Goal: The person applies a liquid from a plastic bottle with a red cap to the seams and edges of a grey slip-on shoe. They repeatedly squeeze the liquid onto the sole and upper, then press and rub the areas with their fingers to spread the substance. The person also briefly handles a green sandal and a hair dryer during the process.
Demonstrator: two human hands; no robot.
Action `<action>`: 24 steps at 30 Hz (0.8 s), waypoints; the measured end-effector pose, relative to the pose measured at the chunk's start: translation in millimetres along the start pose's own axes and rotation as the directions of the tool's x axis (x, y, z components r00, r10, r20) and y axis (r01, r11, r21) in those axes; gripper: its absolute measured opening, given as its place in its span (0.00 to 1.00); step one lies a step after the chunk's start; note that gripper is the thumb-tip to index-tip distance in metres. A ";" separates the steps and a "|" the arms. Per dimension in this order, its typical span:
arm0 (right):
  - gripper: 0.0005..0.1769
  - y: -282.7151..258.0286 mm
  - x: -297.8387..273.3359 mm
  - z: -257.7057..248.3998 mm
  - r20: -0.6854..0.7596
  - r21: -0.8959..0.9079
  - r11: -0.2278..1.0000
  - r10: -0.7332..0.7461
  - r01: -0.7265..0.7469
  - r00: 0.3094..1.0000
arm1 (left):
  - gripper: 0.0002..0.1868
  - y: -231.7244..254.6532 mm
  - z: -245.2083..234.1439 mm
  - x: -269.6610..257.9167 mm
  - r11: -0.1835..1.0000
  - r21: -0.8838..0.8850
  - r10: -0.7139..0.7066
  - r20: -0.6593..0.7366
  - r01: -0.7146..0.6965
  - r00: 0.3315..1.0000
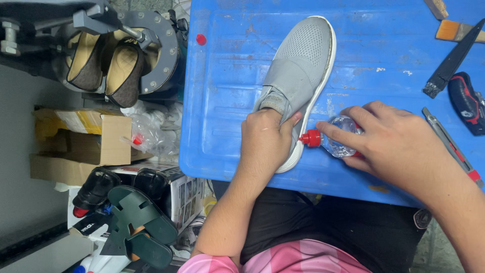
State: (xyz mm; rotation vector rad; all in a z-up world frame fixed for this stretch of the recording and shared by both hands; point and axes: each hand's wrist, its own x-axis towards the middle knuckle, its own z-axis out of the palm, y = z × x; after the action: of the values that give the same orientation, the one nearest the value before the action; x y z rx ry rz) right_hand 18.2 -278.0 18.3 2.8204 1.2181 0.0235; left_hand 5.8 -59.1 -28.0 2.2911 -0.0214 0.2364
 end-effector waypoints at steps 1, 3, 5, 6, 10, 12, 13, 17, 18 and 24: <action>0.39 -0.5 -0.8 -0.1 0.013 0.023 1.000 0.005 -0.005 1.000 | 0.13 0.5 -0.1 0.3 1.000 0.003 -0.012 0.007 0.012 1.000; 0.40 -1.8 -2.1 -0.2 0.025 0.039 0.999 0.002 -0.003 1.000 | 0.13 1.2 -0.3 0.9 0.999 0.009 -0.036 0.021 0.036 0.999; 0.40 -3.0 -2.6 0.0 0.023 0.026 1.000 -0.016 0.015 1.000 | 0.13 2.1 -0.1 1.6 0.999 0.007 -0.039 0.024 0.039 0.999; 0.40 -3.1 -2.6 0.2 0.017 0.034 0.999 -0.017 0.017 1.000 | 0.13 2.3 0.0 1.7 0.999 0.006 -0.042 0.025 0.042 0.999; 0.39 -2.3 -3.0 1.4 0.031 0.041 0.999 -0.013 0.011 0.999 | 0.14 2.2 1.1 1.1 0.999 0.025 -0.030 0.027 0.029 0.999; 0.40 -1.8 -3.0 1.6 0.036 0.025 1.000 -0.003 0.002 0.999 | 0.13 1.5 2.2 1.2 0.999 0.030 -0.023 0.025 0.022 0.999; 0.40 -1.3 -2.2 1.5 0.028 0.012 1.000 0.002 -0.003 1.000 | 0.13 1.2 2.5 1.1 1.000 0.024 -0.019 0.019 0.018 1.000; 0.37 4.4 1.6 -4.2 -0.097 0.030 0.998 0.065 -0.063 0.993 | 0.15 -0.1 -0.3 0.4 1.000 0.022 -0.011 0.013 0.010 1.000; 0.37 6.5 2.7 -7.1 -0.138 0.032 0.996 0.092 -0.088 0.986 | 0.16 -0.5 -2.8 0.9 1.000 0.026 -0.010 0.013 0.009 1.000; 0.40 26.9 -1.7 -1.1 -0.428 0.229 0.947 0.308 -0.227 0.850 | 0.22 -5.8 -40.5 5.3 0.978 -0.032 -0.200 0.178 0.208 0.964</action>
State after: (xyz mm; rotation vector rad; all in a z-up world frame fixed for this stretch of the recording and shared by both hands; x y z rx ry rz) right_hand 36.6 -297.6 21.3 3.2313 0.8992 0.6733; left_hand 4.9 -24.8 -5.0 2.2375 0.1176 -0.0712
